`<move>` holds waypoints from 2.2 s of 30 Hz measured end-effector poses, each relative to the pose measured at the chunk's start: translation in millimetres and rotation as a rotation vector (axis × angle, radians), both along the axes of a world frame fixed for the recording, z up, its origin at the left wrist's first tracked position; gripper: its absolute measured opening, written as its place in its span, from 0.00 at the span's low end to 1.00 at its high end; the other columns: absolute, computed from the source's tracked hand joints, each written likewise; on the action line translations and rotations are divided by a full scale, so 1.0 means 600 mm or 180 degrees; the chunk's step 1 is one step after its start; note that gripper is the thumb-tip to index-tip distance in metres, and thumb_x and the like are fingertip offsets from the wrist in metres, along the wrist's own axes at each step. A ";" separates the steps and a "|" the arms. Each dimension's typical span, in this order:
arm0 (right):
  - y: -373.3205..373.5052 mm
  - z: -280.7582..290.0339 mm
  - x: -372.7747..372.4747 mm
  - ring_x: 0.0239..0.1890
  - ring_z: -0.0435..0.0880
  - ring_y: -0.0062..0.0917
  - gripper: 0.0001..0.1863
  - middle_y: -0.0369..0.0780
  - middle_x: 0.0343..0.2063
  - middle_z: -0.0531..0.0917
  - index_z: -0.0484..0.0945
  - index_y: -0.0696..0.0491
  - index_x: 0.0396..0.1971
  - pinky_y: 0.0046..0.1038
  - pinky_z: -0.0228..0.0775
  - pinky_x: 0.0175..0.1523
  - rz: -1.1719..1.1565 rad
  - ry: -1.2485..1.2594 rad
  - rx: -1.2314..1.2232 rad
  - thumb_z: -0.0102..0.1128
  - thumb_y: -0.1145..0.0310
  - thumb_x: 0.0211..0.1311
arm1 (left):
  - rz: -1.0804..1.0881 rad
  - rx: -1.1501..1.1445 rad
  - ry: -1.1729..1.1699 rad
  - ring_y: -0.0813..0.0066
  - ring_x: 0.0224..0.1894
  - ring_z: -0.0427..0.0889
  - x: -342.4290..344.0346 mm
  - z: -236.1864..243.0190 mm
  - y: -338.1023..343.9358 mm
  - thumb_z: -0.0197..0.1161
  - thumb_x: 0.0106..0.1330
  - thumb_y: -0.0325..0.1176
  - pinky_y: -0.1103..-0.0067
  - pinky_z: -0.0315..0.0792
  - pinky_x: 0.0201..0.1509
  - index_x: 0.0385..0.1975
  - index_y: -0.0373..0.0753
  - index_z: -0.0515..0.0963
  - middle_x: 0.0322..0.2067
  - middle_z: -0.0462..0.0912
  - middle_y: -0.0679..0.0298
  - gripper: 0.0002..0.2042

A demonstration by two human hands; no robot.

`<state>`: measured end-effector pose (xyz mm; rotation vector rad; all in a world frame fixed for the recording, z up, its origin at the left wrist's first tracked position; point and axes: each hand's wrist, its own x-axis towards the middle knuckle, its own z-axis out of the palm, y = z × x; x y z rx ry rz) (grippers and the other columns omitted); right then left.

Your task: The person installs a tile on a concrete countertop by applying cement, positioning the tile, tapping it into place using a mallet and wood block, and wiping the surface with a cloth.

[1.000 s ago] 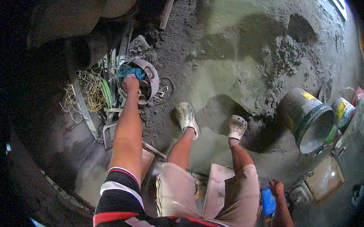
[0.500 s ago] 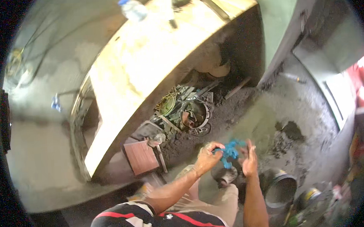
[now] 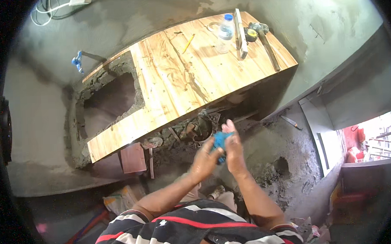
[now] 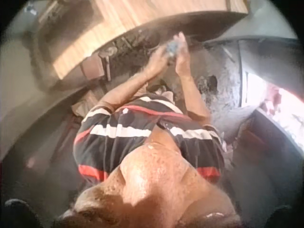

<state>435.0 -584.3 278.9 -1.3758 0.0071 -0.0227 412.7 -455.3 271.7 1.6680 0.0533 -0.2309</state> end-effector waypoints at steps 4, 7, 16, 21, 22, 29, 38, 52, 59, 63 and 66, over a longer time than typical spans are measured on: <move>0.073 0.068 0.074 0.70 0.69 0.48 0.34 0.57 0.66 0.71 0.66 0.61 0.70 0.40 0.59 0.74 0.0680 -0.1666 -0.2101 0.60 0.56 0.72 | 0.1082 -0.2097 0.0405 0.74 0.44 0.85 0.062 0.087 0.155 0.63 0.69 0.29 0.77 0.83 0.42 0.61 0.37 0.74 0.48 0.84 0.62 0.21; 0.117 0.055 0.226 0.58 0.79 0.46 0.22 0.50 0.56 0.81 0.79 0.58 0.58 0.41 0.70 0.64 0.0766 -0.2245 -0.2806 0.65 0.68 0.65 | 0.1383 -0.2311 0.0245 0.70 0.42 0.85 0.074 0.115 0.273 0.62 0.68 0.28 0.75 0.82 0.35 0.62 0.38 0.72 0.47 0.84 0.60 0.22; 0.272 -0.007 0.606 0.60 0.80 0.41 0.17 0.47 0.59 0.81 0.82 0.51 0.56 0.42 0.73 0.64 0.1070 -0.2784 -0.4153 0.57 0.67 0.70 | 0.2348 -0.1955 -0.0127 0.67 0.42 0.86 -0.020 0.101 0.366 0.62 0.67 0.30 0.74 0.80 0.35 0.63 0.34 0.69 0.51 0.82 0.55 0.24; 0.245 -0.017 0.711 0.57 0.78 0.41 0.17 0.46 0.55 0.81 0.81 0.50 0.54 0.47 0.70 0.62 0.1598 -0.2422 -0.4471 0.54 0.60 0.71 | 0.3376 -0.1780 -0.0043 0.69 0.42 0.85 -0.085 0.094 0.330 0.57 0.69 0.27 0.74 0.79 0.35 0.63 0.35 0.70 0.51 0.83 0.57 0.22; 0.235 -0.006 0.714 0.57 0.78 0.40 0.18 0.46 0.55 0.80 0.81 0.52 0.54 0.48 0.70 0.61 0.1543 -0.1814 -0.4141 0.54 0.59 0.71 | 0.3416 -0.1767 -0.0036 0.69 0.42 0.85 -0.087 0.095 0.323 0.57 0.69 0.27 0.74 0.79 0.35 0.63 0.35 0.70 0.51 0.83 0.57 0.22; 0.236 0.056 0.666 0.73 0.68 0.41 0.34 0.48 0.74 0.64 0.68 0.48 0.70 0.42 0.67 0.71 0.1914 -0.1816 -0.3403 0.65 0.55 0.67 | 0.2806 -0.1845 -0.0292 0.63 0.56 0.83 0.096 0.137 0.254 0.56 0.77 0.41 0.68 0.81 0.51 0.73 0.37 0.62 0.62 0.77 0.57 0.28; 0.273 0.116 0.588 0.59 0.83 0.39 0.37 0.50 0.55 0.83 0.64 0.55 0.70 0.39 0.75 0.63 0.2733 -0.0804 -0.1847 0.67 0.57 0.65 | 0.2071 -0.1787 -0.0204 0.54 0.71 0.69 0.288 0.137 0.216 0.59 0.75 0.51 0.60 0.68 0.69 0.73 0.35 0.62 0.69 0.71 0.51 0.34; 0.356 -0.024 1.006 0.57 0.78 0.52 0.25 0.51 0.56 0.80 0.83 0.52 0.55 0.49 0.69 0.63 -0.0065 -0.0592 -0.4243 0.63 0.54 0.62 | 0.0745 0.3208 0.1036 0.37 0.73 0.60 0.156 0.098 0.231 0.73 0.57 0.36 0.45 0.57 0.73 0.60 0.47 0.77 0.69 0.67 0.48 0.28; 0.385 -0.057 1.043 0.62 0.77 0.46 0.27 0.50 0.57 0.81 0.83 0.46 0.58 0.41 0.70 0.66 0.0993 -0.1499 -0.4183 0.65 0.54 0.59 | 0.1173 0.3979 -0.0139 0.43 0.70 0.68 0.160 0.025 0.245 0.68 0.60 0.31 0.53 0.69 0.66 0.53 0.50 0.79 0.63 0.73 0.55 0.20; 0.402 -0.065 1.022 0.60 0.78 0.45 0.28 0.47 0.58 0.81 0.83 0.48 0.58 0.39 0.71 0.65 0.1667 -0.2251 -0.3969 0.64 0.67 0.53 | 0.0970 0.3750 -0.0030 0.40 0.71 0.67 0.151 0.010 0.256 0.66 0.63 0.33 0.47 0.65 0.69 0.59 0.49 0.79 0.67 0.72 0.53 0.21; 0.396 -0.045 1.004 0.58 0.79 0.46 0.27 0.49 0.56 0.82 0.83 0.48 0.58 0.40 0.71 0.64 0.2342 -0.2475 -0.3594 0.63 0.71 0.53 | 0.1012 0.3757 -0.0083 0.41 0.72 0.66 0.142 0.005 0.256 0.66 0.64 0.35 0.48 0.63 0.71 0.61 0.50 0.80 0.69 0.71 0.53 0.23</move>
